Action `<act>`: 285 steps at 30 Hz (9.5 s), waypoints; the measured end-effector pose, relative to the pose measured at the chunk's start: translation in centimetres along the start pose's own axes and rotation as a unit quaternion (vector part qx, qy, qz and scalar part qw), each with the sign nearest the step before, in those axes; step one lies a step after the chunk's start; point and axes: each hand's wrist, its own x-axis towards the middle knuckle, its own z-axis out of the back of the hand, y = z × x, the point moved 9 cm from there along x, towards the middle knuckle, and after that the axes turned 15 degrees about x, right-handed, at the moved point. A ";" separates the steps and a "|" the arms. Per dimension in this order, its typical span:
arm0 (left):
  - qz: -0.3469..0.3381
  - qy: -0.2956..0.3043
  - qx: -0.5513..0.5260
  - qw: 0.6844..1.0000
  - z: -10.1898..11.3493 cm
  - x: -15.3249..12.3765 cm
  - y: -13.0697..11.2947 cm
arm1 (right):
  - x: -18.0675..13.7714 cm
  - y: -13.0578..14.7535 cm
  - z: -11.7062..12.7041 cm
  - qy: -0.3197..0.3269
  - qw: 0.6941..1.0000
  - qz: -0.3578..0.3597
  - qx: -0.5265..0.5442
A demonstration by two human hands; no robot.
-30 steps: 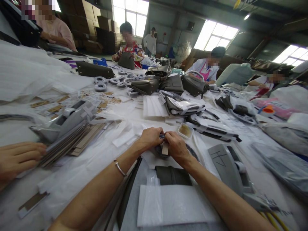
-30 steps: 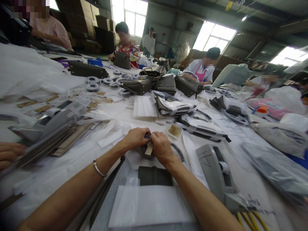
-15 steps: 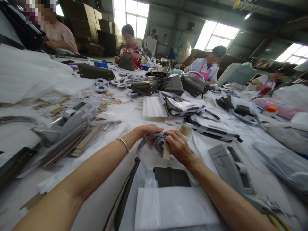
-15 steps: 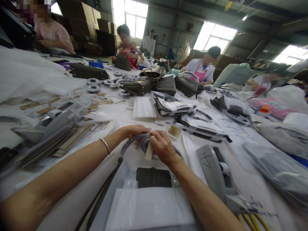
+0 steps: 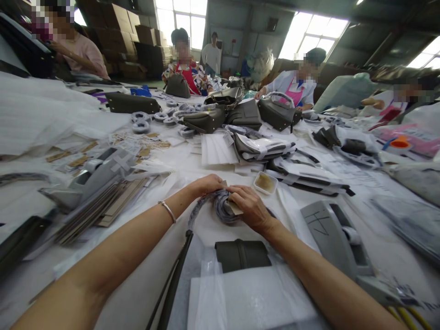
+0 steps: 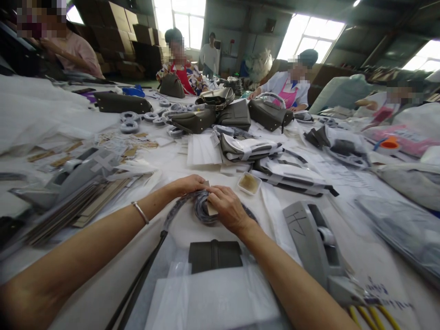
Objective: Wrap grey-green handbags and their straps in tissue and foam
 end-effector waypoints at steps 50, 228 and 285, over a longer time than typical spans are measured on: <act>-0.092 -0.159 0.048 0.982 -1.7 -4.0 -0.9 | -2.0 -7.8 -2.7 0.001 0.877 -0.419 0.236; -0.068 -0.101 -0.225 0.967 -6.2 -13.2 -2.0 | -2.9 4.2 0.6 0.189 0.958 -0.207 0.054; 0.103 -0.574 0.266 0.767 -3.2 -39.3 9.7 | -4.7 19.5 -8.6 0.315 0.939 -0.065 0.119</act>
